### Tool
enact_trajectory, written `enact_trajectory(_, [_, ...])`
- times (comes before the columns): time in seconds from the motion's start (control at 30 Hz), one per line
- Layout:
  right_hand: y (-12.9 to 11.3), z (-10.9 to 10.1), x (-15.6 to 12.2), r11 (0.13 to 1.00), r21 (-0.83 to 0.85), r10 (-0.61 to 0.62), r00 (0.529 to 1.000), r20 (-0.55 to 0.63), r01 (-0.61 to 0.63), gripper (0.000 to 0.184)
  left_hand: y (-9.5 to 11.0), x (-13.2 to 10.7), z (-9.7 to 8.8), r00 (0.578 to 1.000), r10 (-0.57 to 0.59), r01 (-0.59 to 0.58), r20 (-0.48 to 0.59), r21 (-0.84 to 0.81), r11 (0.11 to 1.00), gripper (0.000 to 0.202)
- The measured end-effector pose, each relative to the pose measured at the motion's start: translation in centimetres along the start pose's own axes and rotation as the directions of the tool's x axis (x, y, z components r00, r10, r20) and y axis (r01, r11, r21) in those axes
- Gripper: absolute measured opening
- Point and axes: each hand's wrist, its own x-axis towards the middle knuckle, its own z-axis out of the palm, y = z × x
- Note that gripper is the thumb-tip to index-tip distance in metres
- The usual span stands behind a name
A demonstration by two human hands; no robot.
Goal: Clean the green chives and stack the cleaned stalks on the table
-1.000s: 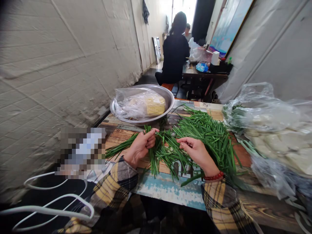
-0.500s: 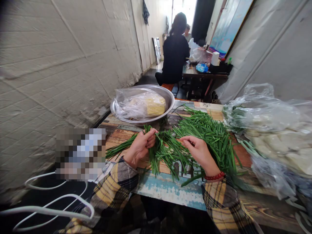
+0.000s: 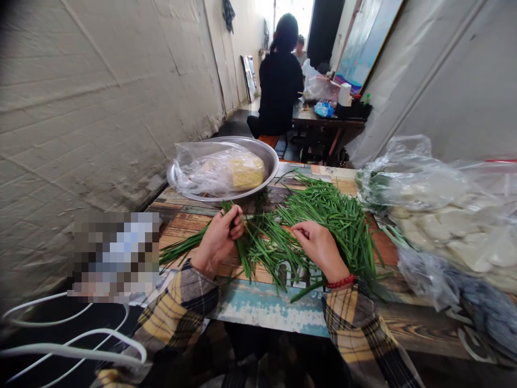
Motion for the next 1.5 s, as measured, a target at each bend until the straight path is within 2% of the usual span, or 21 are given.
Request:
enact_trajectory(0.07, [-0.1, 0.2, -0.1, 0.997, -0.066, -0.041, 0.999, 0.030, 0.043, 0.020, 0.2, 0.1, -0.1, 1.000, -0.003, 0.002, -0.025, -0.045, 0.999, 0.023])
enact_trajectory(0.2, [-0.6, -0.1, -0.2, 0.992, -0.115, -0.047, 0.997, 0.059, 0.054, 0.019, 0.4, 0.0, -0.2, 1.000, -0.005, 0.006, 0.012, -0.125, 0.992, 0.022])
enact_trajectory(0.37, [-2.2, -0.1, -0.6, 0.976, -0.184, -0.079, 0.979, 0.186, 0.113, 0.020, 0.6, -0.2, -0.1, 0.998, -0.038, 0.046, 0.052, -0.162, 0.986, 0.021])
enact_trajectory(0.47, [-2.4, 0.3, -0.8, 0.944, -0.284, -0.116, 0.975, 0.188, 0.167, 0.014, 0.6, -0.1, -0.2, 0.997, -0.040, 0.051, 0.070, -0.169, 0.984, 0.022])
enact_trajectory(0.53, [-2.0, 0.5, -0.8, 0.945, -0.298, -0.089, 0.981, 0.172, 0.138, 0.012, 0.5, 0.0, -0.3, 0.997, -0.040, 0.051, 0.064, -0.172, 0.984, 0.022])
enact_trajectory(0.67, [-0.7, 0.1, -0.4, 0.977, -0.213, 0.008, 0.997, 0.082, 0.009, 0.022, 0.4, 0.1, -0.4, 0.997, -0.042, 0.052, 0.060, -0.166, 0.985, 0.021])
enact_trajectory(0.8, [-0.2, -0.4, -0.1, 0.994, -0.087, 0.067, 0.998, 0.016, -0.065, 0.028, 0.4, 0.1, -0.4, 0.997, -0.039, 0.049, 0.063, -0.164, 0.985, 0.021])
enact_trajectory(1.0, [0.0, -0.2, 0.0, 0.989, 0.089, 0.119, 0.993, 0.004, -0.119, 0.030, 0.4, 0.1, -0.4, 0.997, -0.039, 0.048, 0.063, -0.165, 0.985, 0.022])
enact_trajectory(1.13, [0.2, -0.3, 0.1, 0.980, 0.140, 0.150, 0.987, -0.051, -0.142, 0.029, 0.5, 0.0, -0.3, 0.997, -0.042, 0.051, 0.064, -0.163, 0.985, 0.022])
enact_trajectory(1.37, [-0.1, -0.5, 0.1, 0.934, 0.305, 0.196, 0.981, -0.005, -0.185, 0.030, 0.6, -0.1, -0.3, 0.996, -0.058, 0.067, 0.063, -0.160, 0.985, 0.023])
enact_trajectory(1.5, [0.0, -0.5, 0.2, 0.930, 0.309, 0.209, 0.978, 0.000, -0.199, 0.031, 0.5, 0.0, -0.3, 0.996, -0.061, 0.070, 0.066, -0.150, 0.986, 0.023])
